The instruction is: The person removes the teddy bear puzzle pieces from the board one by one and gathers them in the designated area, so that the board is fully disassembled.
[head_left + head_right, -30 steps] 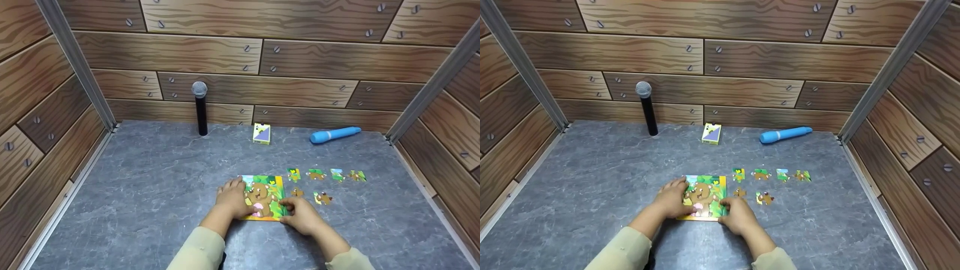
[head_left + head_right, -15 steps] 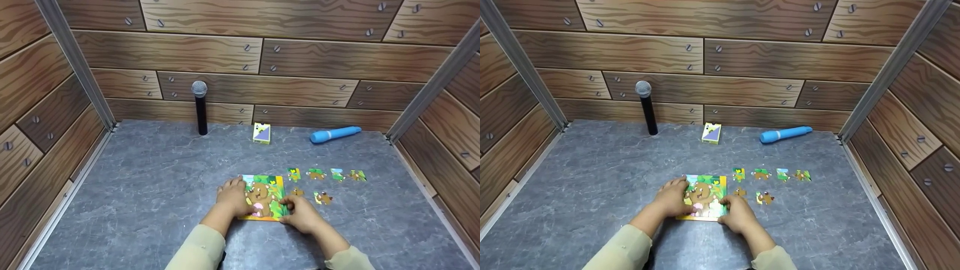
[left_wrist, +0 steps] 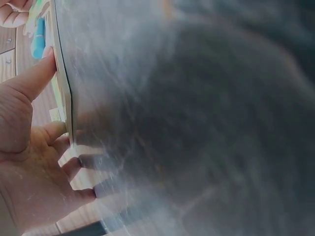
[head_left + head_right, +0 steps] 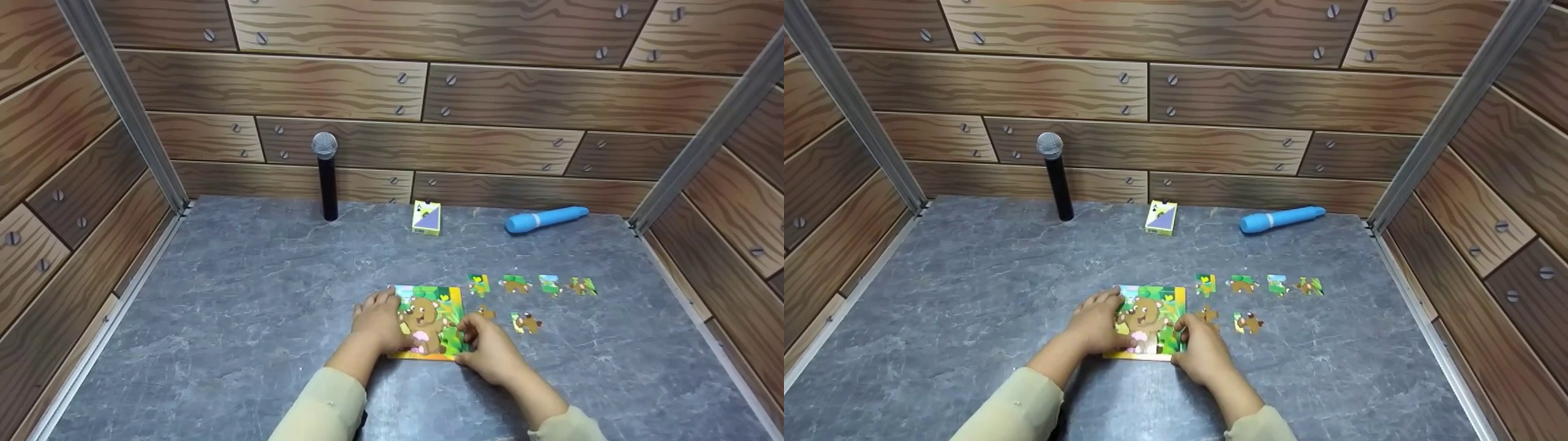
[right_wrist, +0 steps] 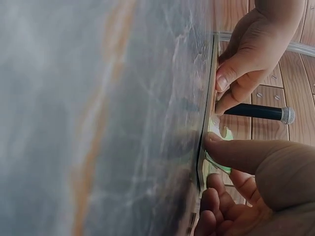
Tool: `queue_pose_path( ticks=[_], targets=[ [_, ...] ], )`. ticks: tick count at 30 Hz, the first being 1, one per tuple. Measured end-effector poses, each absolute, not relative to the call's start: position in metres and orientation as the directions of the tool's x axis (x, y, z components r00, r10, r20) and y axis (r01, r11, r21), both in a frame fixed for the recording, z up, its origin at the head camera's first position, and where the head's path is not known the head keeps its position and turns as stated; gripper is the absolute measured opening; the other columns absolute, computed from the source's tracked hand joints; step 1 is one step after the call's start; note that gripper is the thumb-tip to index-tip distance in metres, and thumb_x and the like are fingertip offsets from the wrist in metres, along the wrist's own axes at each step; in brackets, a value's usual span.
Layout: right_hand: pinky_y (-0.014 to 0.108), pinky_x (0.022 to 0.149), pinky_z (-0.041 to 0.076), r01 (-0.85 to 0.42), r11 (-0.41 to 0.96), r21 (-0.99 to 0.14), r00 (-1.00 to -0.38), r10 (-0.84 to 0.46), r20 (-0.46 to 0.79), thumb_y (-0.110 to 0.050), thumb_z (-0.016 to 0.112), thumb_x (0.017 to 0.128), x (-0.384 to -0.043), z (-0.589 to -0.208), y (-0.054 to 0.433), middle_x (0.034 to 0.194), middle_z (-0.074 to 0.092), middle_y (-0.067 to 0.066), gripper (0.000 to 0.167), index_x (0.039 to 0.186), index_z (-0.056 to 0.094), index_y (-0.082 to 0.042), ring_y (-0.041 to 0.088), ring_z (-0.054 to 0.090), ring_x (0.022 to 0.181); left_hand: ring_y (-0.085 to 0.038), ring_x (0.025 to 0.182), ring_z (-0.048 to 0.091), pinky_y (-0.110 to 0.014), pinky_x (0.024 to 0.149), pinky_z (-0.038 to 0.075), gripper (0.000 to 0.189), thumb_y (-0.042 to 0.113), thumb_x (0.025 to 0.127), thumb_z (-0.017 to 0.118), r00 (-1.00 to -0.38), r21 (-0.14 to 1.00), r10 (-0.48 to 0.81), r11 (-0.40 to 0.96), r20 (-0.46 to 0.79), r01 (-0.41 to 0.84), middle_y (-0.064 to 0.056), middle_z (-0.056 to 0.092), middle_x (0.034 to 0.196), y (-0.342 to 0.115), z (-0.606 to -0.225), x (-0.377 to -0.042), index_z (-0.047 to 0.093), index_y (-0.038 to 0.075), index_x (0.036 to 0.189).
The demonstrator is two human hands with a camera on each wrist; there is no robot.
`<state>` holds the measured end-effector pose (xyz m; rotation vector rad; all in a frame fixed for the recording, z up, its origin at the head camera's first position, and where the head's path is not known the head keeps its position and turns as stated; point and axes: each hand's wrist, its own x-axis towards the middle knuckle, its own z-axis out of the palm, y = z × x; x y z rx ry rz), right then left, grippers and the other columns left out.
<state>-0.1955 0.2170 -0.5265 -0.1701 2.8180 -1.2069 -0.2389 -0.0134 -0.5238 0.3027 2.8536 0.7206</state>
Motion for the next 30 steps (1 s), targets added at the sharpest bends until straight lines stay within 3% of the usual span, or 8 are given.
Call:
queue_pose_path(
  ticks=[22,30],
  targets=[
    [0.033,0.072,0.054,-0.070,0.679,-0.731,-0.990,-0.135,-0.031,0.016,0.078,0.073,-0.195,-0.519,0.220,0.091,0.061,0.002,0.044,0.113,0.068,-0.001,0.018,0.058,0.080,-0.039,0.153,0.034,-0.066,0.124,0.023,0.099,0.058,0.080,0.087,-0.958,0.477,0.252,0.865,-0.138,0.159,-0.012,0.039,0.167,-0.013,-0.527,-0.240,0.050,0.005,0.156],
    [0.035,0.081,0.054,-0.114,0.643,-0.757,-0.990,-0.135,0.034,0.014,0.079,0.073,-0.193,-0.514,0.232,0.099,0.063,0.003,0.044,0.114,0.071,-0.003,0.019,0.058,0.089,-0.040,0.154,0.032,-0.065,0.124,0.023,0.099,0.058,0.081,0.088,-0.958,0.481,0.257,0.861,-0.129,0.166,-0.012,0.037,0.168,-0.015,-0.526,-0.240,0.050,0.006,0.155]
  ],
)
